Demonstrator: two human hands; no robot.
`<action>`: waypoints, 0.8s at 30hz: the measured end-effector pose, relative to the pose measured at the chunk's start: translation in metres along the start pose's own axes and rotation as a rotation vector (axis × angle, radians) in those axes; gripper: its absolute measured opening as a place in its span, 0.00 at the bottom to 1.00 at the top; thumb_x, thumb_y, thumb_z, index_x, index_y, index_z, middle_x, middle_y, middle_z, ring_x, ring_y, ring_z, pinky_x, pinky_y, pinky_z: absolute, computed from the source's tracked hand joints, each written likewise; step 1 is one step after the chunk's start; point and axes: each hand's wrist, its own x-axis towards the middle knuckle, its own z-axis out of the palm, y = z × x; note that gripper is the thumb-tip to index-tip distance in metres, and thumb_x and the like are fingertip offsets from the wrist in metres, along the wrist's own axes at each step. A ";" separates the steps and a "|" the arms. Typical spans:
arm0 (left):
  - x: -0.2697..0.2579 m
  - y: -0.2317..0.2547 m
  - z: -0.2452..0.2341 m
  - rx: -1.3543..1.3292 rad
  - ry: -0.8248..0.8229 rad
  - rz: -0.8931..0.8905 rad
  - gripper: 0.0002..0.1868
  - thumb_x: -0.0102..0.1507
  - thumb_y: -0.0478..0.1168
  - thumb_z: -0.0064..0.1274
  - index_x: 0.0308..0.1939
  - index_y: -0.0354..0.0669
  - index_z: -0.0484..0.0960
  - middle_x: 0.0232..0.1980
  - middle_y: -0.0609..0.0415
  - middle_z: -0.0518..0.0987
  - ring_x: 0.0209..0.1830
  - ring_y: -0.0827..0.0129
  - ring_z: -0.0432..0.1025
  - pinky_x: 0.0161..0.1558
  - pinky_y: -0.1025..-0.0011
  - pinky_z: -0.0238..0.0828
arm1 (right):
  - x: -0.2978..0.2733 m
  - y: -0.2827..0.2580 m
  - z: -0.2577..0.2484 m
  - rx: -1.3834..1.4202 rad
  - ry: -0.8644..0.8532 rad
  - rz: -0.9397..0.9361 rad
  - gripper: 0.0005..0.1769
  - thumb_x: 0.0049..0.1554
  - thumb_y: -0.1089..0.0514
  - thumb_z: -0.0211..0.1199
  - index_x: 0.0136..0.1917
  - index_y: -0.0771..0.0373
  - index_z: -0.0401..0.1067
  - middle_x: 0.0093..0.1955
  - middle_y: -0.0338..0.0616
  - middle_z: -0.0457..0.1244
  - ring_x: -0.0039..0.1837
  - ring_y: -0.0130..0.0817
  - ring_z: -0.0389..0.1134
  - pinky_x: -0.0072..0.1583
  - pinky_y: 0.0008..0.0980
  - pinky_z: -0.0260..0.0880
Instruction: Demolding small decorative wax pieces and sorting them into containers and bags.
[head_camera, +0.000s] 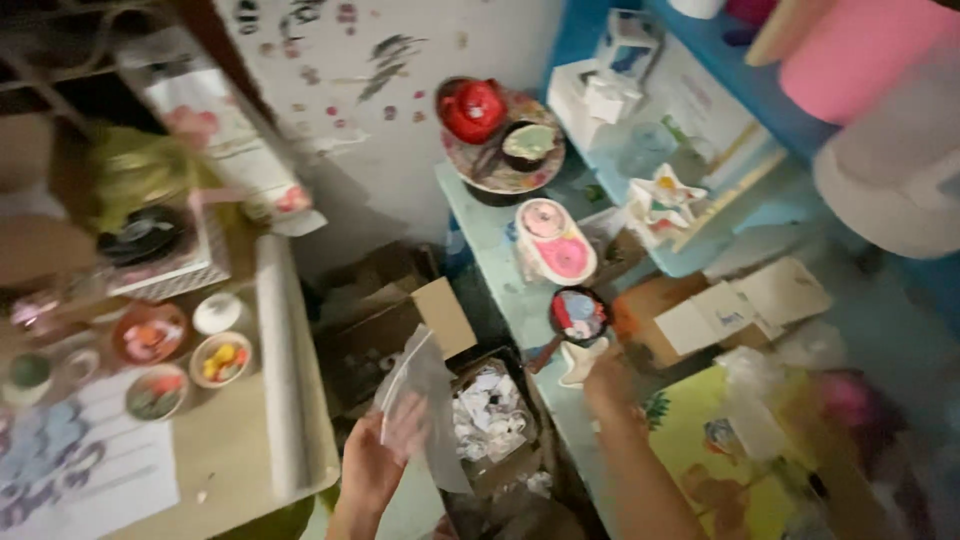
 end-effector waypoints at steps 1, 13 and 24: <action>-0.011 0.011 0.010 -0.092 -0.080 0.024 0.11 0.62 0.42 0.50 0.40 0.38 0.81 0.69 0.32 0.74 0.70 0.41 0.67 0.62 0.46 0.69 | 0.003 -0.002 -0.016 -0.002 0.027 -0.035 0.11 0.49 0.58 0.60 0.47 0.63 0.71 0.50 0.58 0.68 0.55 0.56 0.70 0.60 0.51 0.71; -0.033 -0.001 0.030 0.958 0.044 0.226 0.11 0.68 0.41 0.51 0.47 0.35 0.76 0.43 0.39 0.81 0.43 0.49 0.77 0.41 0.57 0.74 | -0.023 -0.198 -0.345 1.002 -0.004 0.227 0.16 0.55 0.50 0.68 0.39 0.66 0.77 0.32 0.44 0.68 0.35 0.33 0.68 0.41 0.34 0.67; -0.125 -0.044 0.092 1.469 -0.028 0.868 0.23 0.57 0.31 0.57 0.57 0.38 0.76 0.45 0.38 0.82 0.44 0.48 0.81 0.42 0.60 0.78 | -0.047 -0.250 -0.340 1.405 -0.533 0.318 0.19 0.56 0.44 0.68 0.40 0.64 0.78 0.32 0.36 0.67 0.33 0.22 0.64 0.35 0.25 0.61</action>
